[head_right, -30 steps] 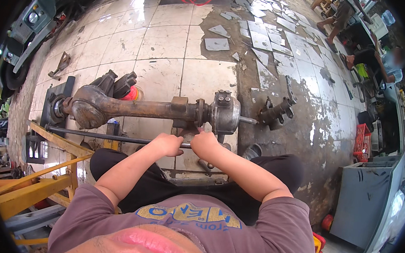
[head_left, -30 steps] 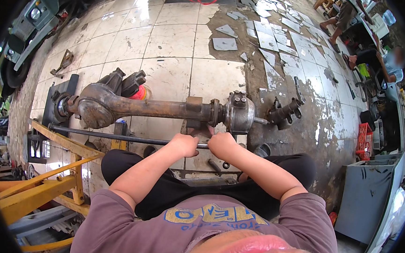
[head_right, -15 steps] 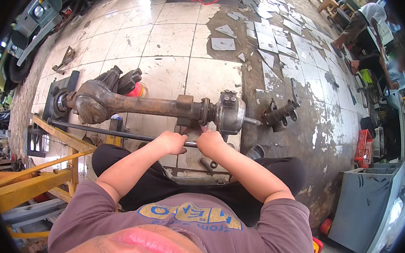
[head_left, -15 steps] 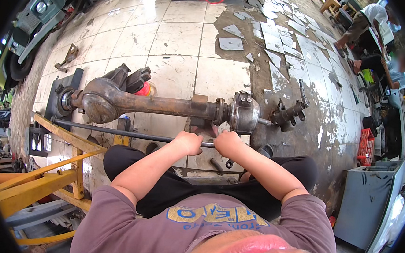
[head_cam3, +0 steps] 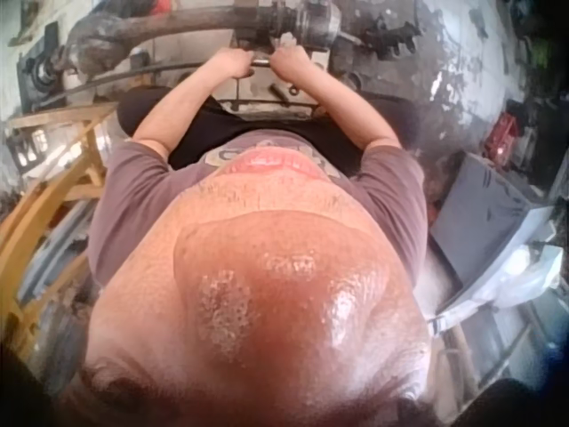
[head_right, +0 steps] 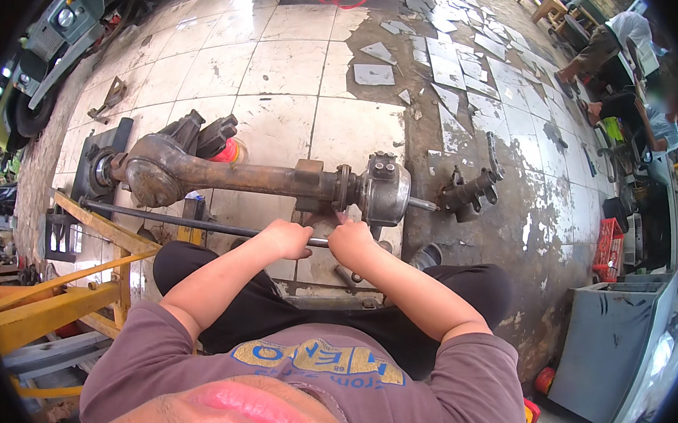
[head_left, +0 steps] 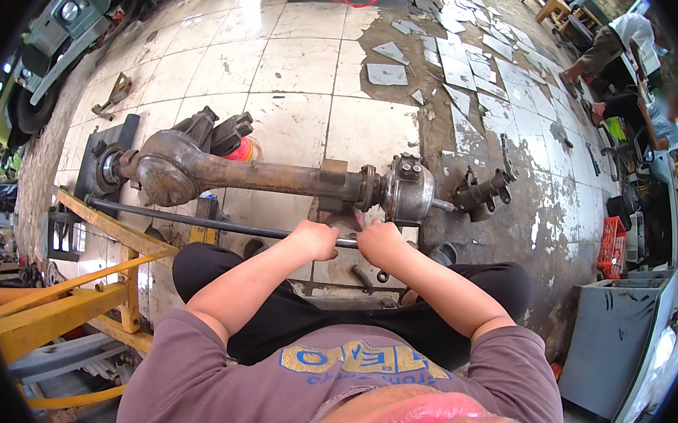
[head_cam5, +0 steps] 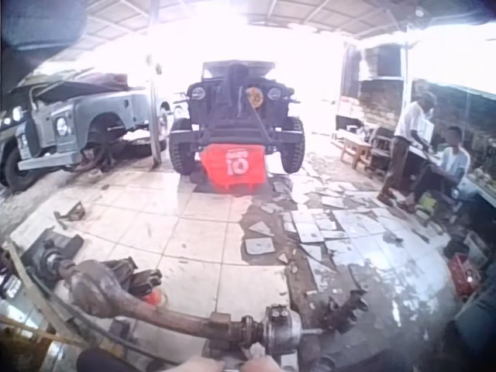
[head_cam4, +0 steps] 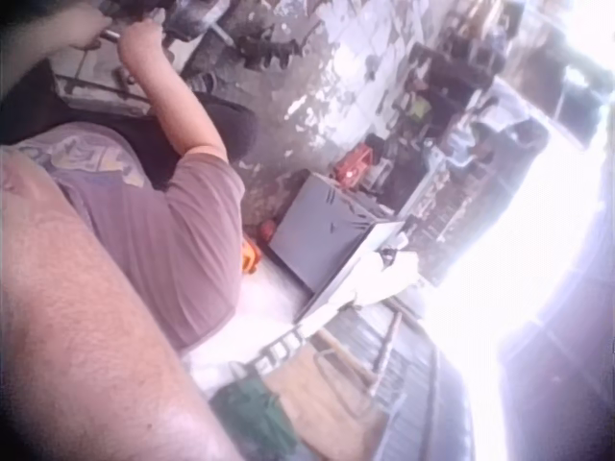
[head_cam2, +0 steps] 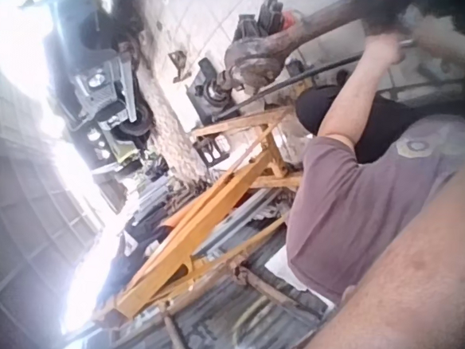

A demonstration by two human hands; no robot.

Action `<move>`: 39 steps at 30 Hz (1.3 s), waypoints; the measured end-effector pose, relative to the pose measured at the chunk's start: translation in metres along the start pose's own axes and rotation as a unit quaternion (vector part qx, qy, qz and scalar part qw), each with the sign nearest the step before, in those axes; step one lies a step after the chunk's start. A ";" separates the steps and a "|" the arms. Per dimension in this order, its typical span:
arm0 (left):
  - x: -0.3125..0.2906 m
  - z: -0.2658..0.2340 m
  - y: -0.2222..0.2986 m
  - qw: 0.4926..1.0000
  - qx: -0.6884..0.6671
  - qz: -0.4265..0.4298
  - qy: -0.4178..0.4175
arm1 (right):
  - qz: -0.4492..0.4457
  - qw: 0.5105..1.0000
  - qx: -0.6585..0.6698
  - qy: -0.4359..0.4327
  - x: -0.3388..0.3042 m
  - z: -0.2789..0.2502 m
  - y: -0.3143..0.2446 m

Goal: The person sits on the floor and uses a wrench to tighten bolts on a vehicle axle assembly. The person repeatedly turns the wrench to secure the components.

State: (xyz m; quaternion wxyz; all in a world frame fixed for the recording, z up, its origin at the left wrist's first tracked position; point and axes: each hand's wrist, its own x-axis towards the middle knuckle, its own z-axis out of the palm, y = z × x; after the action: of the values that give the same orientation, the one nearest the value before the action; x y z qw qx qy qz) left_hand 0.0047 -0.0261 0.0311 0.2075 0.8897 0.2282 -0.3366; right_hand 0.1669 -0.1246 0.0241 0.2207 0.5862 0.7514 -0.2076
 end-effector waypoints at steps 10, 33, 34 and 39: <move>0.001 0.007 -0.006 1.000 -0.002 0.000 0.007 | -0.023 1.000 -0.014 0.012 -0.010 -0.019 -0.008; 0.003 0.012 -0.008 1.000 0.000 -0.003 0.003 | -0.035 0.998 -0.023 0.040 -0.006 -0.007 -0.006; 0.003 0.007 -0.006 1.000 -0.004 -0.002 -0.001 | -0.020 0.999 -0.023 0.030 -0.004 0.000 -0.002; 0.002 0.010 -0.010 1.000 0.002 -0.011 0.000 | -0.033 0.999 -0.016 0.004 -0.005 -0.018 -0.002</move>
State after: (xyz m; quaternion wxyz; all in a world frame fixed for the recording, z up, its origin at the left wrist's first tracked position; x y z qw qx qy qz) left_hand -0.0047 -0.0233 0.0208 0.2021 0.8875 0.2369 -0.3397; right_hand 0.1647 -0.1187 0.0423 0.2197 0.5583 0.7745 -0.2005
